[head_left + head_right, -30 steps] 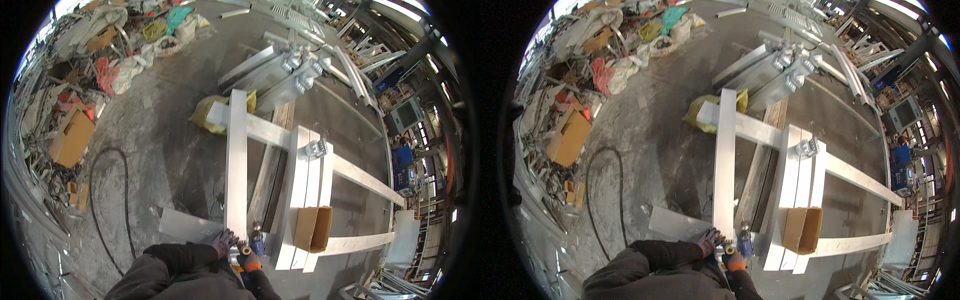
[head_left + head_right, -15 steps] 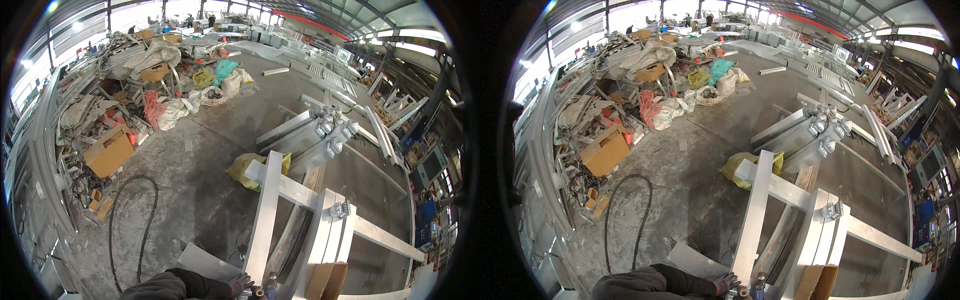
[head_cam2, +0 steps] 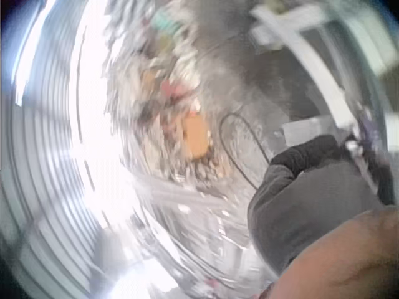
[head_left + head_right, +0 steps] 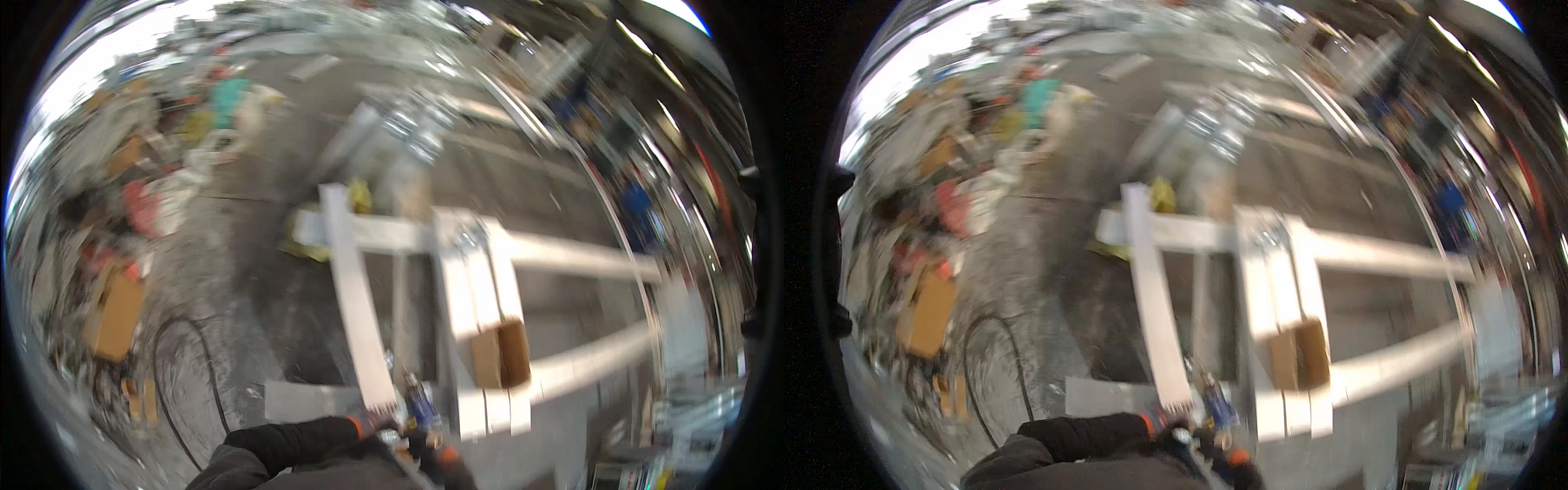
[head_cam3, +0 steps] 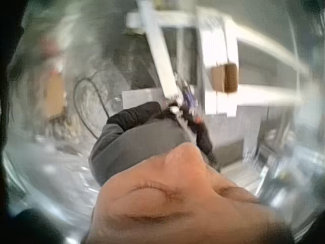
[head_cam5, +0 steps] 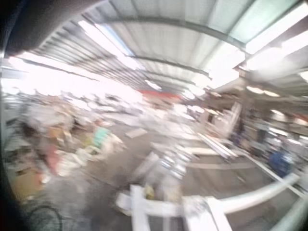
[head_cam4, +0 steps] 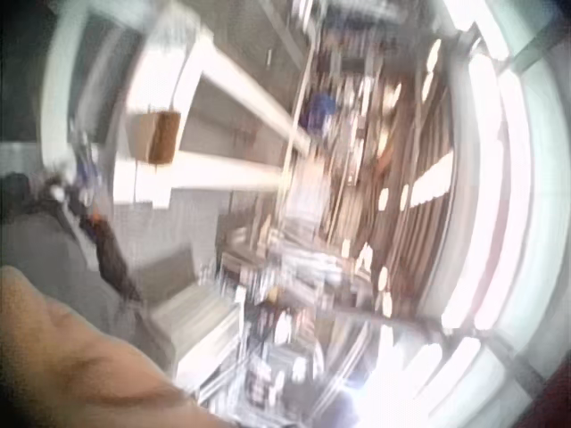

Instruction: The person assembles a white metal frame by repeatedly picking up metal brackets and fastening them to the frame using a pneumatic rivet gun. The person repositions the frame and brackets multiple times to attach them at different locations.

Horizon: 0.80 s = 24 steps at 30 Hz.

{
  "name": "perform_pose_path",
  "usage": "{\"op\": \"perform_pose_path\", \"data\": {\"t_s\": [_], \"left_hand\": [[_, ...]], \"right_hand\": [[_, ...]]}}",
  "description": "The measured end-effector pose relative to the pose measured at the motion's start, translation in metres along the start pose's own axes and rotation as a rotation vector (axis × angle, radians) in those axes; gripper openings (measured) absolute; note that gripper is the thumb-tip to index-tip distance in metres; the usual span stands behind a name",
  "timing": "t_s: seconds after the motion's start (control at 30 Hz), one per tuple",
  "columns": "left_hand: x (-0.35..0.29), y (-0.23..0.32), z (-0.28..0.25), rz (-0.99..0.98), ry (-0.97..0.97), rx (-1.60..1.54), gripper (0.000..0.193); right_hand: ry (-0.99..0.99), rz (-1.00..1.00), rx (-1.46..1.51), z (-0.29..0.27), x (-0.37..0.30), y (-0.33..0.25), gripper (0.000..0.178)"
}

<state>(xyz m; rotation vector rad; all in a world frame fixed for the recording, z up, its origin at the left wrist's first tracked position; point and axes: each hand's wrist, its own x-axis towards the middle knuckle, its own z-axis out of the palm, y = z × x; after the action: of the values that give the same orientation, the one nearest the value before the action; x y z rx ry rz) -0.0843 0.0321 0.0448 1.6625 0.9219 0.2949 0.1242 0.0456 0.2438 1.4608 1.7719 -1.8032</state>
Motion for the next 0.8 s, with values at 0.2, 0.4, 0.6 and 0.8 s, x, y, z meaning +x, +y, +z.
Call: {"op": "perform_pose_path", "data": {"t_s": [0.2, 0.4, 0.6, 0.8], "left_hand": [[-0.027, 0.022, 0.001, 0.040, -0.171, 0.420, 0.033], [-0.086, 0.007, -0.033, -0.316, 0.027, 0.425, 0.063], [-0.124, 0.021, -0.039, -0.531, 0.225, 0.345, 0.065], [-0.136, -0.008, 0.017, -0.701, 0.399, 0.062, 0.055]], "right_hand": [[0.141, -0.077, 0.576, -0.001, -0.083, 0.100, 0.033], [0.723, 0.039, 1.181, -0.037, -0.120, 0.181, 0.026], [1.122, 0.054, 1.174, -0.184, -0.076, 0.267, 0.026], [1.001, 0.251, 0.643, -0.297, 0.037, 0.295, 0.027]]}}
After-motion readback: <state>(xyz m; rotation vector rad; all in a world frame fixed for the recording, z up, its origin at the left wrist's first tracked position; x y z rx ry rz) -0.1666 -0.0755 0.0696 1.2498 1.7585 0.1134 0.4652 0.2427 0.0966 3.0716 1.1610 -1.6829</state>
